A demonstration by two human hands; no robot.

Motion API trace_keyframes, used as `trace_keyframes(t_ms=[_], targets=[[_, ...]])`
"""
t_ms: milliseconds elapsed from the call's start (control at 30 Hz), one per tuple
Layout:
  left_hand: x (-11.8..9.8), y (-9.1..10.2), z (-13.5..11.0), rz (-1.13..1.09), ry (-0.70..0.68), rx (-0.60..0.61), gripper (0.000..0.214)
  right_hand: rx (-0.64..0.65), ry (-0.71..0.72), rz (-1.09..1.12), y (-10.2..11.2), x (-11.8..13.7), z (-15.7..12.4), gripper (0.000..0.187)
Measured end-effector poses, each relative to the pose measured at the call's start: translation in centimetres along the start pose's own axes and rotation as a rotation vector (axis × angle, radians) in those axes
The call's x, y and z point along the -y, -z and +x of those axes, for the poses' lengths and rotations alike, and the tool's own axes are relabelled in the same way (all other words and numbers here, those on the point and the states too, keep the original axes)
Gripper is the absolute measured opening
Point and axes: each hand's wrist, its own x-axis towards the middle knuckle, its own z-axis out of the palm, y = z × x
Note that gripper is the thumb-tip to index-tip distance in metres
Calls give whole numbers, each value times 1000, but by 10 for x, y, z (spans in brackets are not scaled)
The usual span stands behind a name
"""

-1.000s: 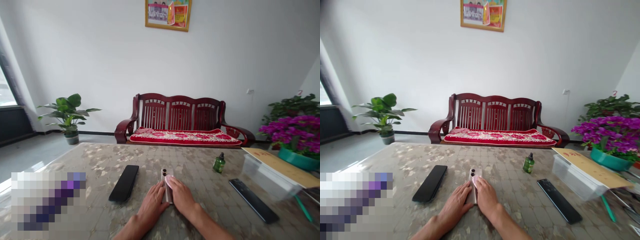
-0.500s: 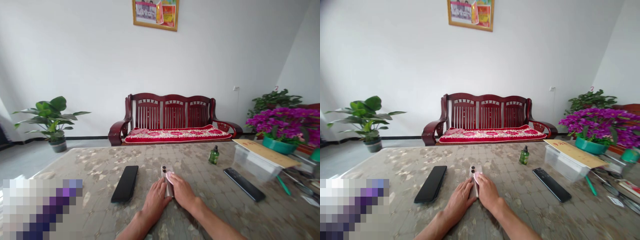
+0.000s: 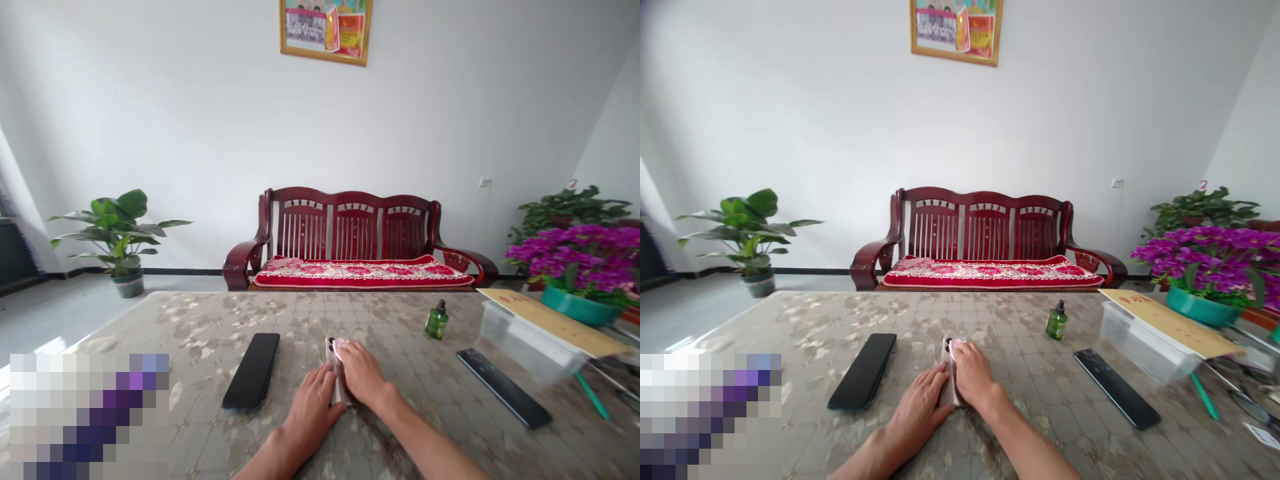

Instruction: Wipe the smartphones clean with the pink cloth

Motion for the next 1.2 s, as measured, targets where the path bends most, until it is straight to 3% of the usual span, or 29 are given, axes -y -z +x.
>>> trace_keyframes(t_ms=[133, 400, 700, 967, 1200], targets=[[1, -5, 1, 14, -5, -6, 36, -10, 12, -65, 0, 4, -13, 44], [1, -5, 1, 19, 24, 31, 38, -21, -18, -70, -1, -2, 17, 44], [1, -5, -1, -2, 19, 16, 38, -8, 85, -39, -5, -6, -16, 48], [0, -2, -1, -12, 33, 2, 33, -24, -44, -57, -2, -7, 13, 44], [-1, -4, 1, -28, 20, -15, 36, 5, 52, -18, 1, 3, -12, 42]])
